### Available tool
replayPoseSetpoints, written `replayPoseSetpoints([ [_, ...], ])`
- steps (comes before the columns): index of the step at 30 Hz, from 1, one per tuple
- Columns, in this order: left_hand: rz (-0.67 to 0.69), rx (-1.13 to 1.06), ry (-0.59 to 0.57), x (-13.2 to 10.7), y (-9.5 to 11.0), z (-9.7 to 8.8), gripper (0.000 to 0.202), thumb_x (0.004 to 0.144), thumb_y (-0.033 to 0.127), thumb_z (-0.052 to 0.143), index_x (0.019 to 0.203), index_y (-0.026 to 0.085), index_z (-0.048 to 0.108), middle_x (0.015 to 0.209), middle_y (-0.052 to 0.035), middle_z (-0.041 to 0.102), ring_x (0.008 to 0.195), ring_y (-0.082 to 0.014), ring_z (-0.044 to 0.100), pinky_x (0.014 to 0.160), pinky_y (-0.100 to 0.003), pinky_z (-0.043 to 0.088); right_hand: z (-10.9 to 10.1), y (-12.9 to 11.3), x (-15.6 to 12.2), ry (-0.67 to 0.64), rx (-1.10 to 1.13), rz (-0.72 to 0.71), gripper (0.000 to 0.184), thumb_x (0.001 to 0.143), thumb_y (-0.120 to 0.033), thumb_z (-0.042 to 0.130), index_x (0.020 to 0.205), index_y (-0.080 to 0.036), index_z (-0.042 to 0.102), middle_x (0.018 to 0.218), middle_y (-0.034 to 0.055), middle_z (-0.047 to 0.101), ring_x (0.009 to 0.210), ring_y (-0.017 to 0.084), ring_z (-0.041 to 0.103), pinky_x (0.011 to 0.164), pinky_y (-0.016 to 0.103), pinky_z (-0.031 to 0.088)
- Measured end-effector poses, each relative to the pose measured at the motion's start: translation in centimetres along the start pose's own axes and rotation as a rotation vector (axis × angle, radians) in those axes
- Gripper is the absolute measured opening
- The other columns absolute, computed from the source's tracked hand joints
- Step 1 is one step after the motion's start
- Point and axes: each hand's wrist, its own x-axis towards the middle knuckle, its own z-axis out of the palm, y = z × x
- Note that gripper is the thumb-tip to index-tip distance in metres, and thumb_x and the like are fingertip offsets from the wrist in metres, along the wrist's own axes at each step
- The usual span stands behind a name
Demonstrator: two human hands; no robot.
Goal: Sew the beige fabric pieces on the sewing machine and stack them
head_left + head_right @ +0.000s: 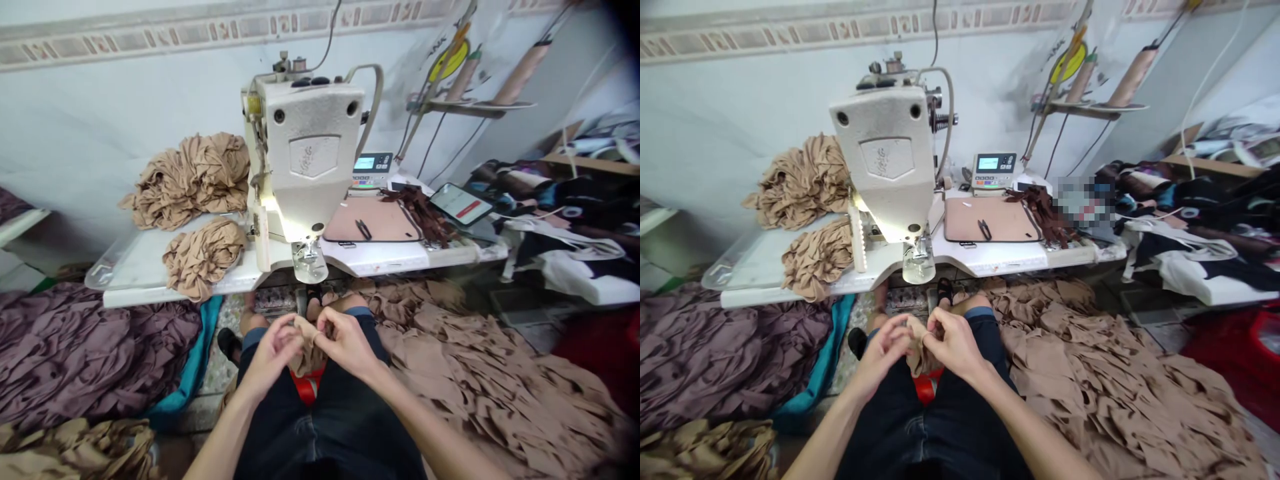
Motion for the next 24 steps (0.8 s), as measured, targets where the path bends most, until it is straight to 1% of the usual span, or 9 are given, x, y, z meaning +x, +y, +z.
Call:
replayPoseSetpoints([
  [3, 0.006, 0.139, -0.092, -0.3, -1.8, 1.5, 0.088, 0.080, 0.039, 0.092, 0.156, 0.023, 0.050, 0.109, -0.0086, 0.076, 0.096, -0.0222, 0.073, 0.085, -0.032, 0.056, -0.6, -0.3, 0.3, -0.034, -0.037, 0.035, 0.015, 0.076, -0.010, 0.065, 0.075, -0.022, 0.057, 0.060, -0.0068, 0.055, 0.053, 0.012, 0.049, 0.055, 0.024, 0.032],
  [6, 0.028, 0.242, -0.092, -0.2, -2.3, 1.5, 0.072, 0.093, 0.044, 0.079, 0.155, 0.018, 0.052, 0.083, -0.0008, 0.068, 0.074, -0.0168, 0.065, 0.071, -0.027, 0.051, -2.3, -0.6, 1.0, -0.128, -0.091, 0.018, 0.016, 0.076, -0.005, 0.067, 0.079, -0.021, 0.065, 0.058, -0.0077, 0.053, 0.053, 0.012, 0.048, 0.054, 0.025, 0.029],
  [8, 0.053, 0.335, -0.131, -0.1, -1.4, 0.8, 0.056, 0.098, 0.046, 0.071, 0.144, 0.016, 0.064, 0.073, 0.0017, 0.063, 0.065, -0.0149, 0.059, 0.065, -0.025, 0.046, -3.9, -0.6, 1.5, -0.230, -0.107, -0.017, 0.013, 0.080, -0.008, 0.072, 0.080, -0.021, 0.072, 0.062, -0.0056, 0.060, 0.057, 0.013, 0.052, 0.056, 0.025, 0.031],
  [10, 0.064, 0.439, -0.222, 0.0, 0.2, -0.1, 0.039, 0.100, 0.047, 0.068, 0.123, 0.016, 0.078, 0.076, -0.0020, 0.069, 0.068, -0.0162, 0.061, 0.065, -0.025, 0.046, -5.5, -0.5, 1.8, -0.361, -0.062, -0.050, 0.008, 0.086, -0.019, 0.078, 0.078, -0.021, 0.078, 0.069, -0.0023, 0.068, 0.064, 0.015, 0.060, 0.060, 0.025, 0.036],
  [12, 0.072, 0.526, -0.303, -0.1, 1.7, -0.6, 0.035, 0.102, 0.047, 0.065, 0.103, 0.017, 0.084, 0.082, -0.0060, 0.074, 0.073, -0.0187, 0.064, 0.067, -0.026, 0.046, -6.6, -0.3, 1.8, -0.471, 0.032, -0.073, 0.016, 0.090, -0.032, 0.082, 0.078, -0.022, 0.082, 0.077, 0.0007, 0.073, 0.071, 0.017, 0.064, 0.064, 0.026, 0.041],
  [14, 0.102, 0.579, -0.338, -0.1, 2.7, -0.9, 0.036, 0.101, 0.047, 0.066, 0.092, 0.018, 0.085, 0.088, -0.0085, 0.075, 0.078, -0.0204, 0.066, 0.069, -0.026, 0.047, -6.9, 0.0, 1.5, -0.527, 0.136, -0.081, 0.024, 0.091, -0.042, 0.082, 0.079, -0.021, 0.083, 0.084, 0.0032, 0.075, 0.076, 0.018, 0.066, 0.068, 0.027, 0.045],
  [18, 0.069, 0.465, -0.292, 0.0, 2.8, -0.6, 0.035, 0.097, 0.049, 0.072, 0.088, 0.017, 0.082, 0.076, -0.0044, 0.066, 0.062, -0.0143, 0.058, 0.059, -0.023, 0.044, -5.9, 0.7, 0.6, -0.512, 0.304, 0.049, 0.036, 0.093, -0.053, 0.076, 0.082, -0.018, 0.080, 0.076, 0.0027, 0.073, 0.069, 0.017, 0.063, 0.062, 0.025, 0.046],
  [21, 0.019, 0.332, -0.202, 0.1, 3.0, -0.6, 0.034, 0.096, 0.048, 0.074, 0.112, 0.018, 0.078, 0.066, 0.0048, 0.053, 0.047, -0.0080, 0.041, 0.047, -0.020, 0.033, -5.2, 0.7, 0.1, -0.382, 0.342, 0.129, 0.039, 0.094, -0.053, 0.074, 0.082, -0.017, 0.077, 0.070, 0.0016, 0.070, 0.064, 0.016, 0.059, 0.059, 0.025, 0.043],
  [24, 0.113, 0.392, -0.146, 0.5, 4.1, -1.0, 0.039, 0.097, 0.044, 0.074, 0.128, 0.021, 0.077, 0.070, 0.0027, 0.060, 0.052, -0.0098, 0.050, 0.050, -0.020, 0.038, -5.3, -0.4, -0.1, -0.229, 0.265, 0.066, 0.035, 0.096, -0.048, 0.074, 0.079, -0.018, 0.077, 0.075, 0.0032, 0.072, 0.069, 0.018, 0.062, 0.064, 0.027, 0.045],
])
